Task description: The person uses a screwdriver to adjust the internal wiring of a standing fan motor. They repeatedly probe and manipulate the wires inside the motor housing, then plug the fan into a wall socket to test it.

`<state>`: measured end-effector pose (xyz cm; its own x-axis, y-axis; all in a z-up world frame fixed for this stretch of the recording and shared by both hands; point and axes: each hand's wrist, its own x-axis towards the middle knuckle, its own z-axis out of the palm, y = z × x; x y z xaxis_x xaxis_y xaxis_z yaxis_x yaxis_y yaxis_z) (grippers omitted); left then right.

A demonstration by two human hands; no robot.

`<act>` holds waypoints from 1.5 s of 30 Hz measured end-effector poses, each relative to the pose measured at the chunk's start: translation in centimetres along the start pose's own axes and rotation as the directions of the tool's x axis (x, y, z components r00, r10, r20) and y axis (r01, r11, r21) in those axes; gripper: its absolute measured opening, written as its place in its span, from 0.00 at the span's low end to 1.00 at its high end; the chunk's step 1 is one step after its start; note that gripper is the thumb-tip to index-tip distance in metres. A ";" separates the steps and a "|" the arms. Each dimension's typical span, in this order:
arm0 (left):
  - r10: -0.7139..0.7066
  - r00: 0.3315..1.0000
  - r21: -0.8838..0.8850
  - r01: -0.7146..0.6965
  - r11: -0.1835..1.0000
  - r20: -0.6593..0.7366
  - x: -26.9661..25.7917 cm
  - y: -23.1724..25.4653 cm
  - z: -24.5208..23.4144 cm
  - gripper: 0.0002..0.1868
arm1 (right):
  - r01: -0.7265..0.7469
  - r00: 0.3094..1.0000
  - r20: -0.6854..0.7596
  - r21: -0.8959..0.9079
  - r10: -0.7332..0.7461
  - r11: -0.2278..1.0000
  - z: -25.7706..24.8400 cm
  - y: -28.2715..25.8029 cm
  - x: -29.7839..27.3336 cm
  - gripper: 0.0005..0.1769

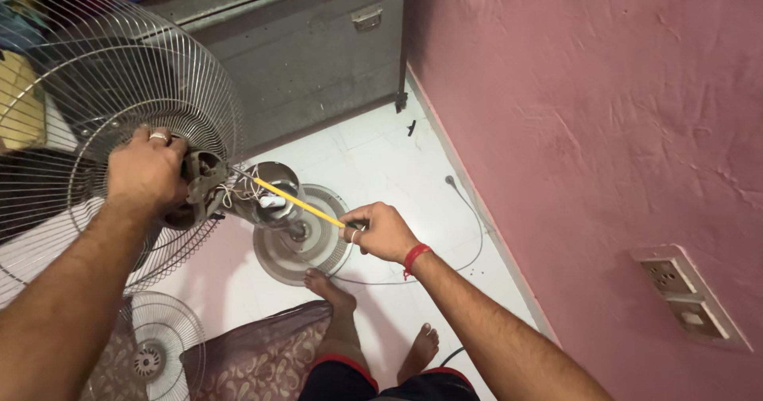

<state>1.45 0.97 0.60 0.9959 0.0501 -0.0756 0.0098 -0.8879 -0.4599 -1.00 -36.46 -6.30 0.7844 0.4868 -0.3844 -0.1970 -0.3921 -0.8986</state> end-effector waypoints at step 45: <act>0.110 0.986 0.049 -0.117 0.992 0.125 2.8 0.2 5.1 0.12 | 0.010 1.000 0.018 -0.031 -0.009 0.999 0.8 0.0 -0.4 0.17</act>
<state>3.82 3.28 -4.24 0.9719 0.0089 -0.2353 -0.1108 -0.8644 -0.4904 -1.75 -36.03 -6.31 0.7753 0.5045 -0.3799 -0.1712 -0.4112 -0.8953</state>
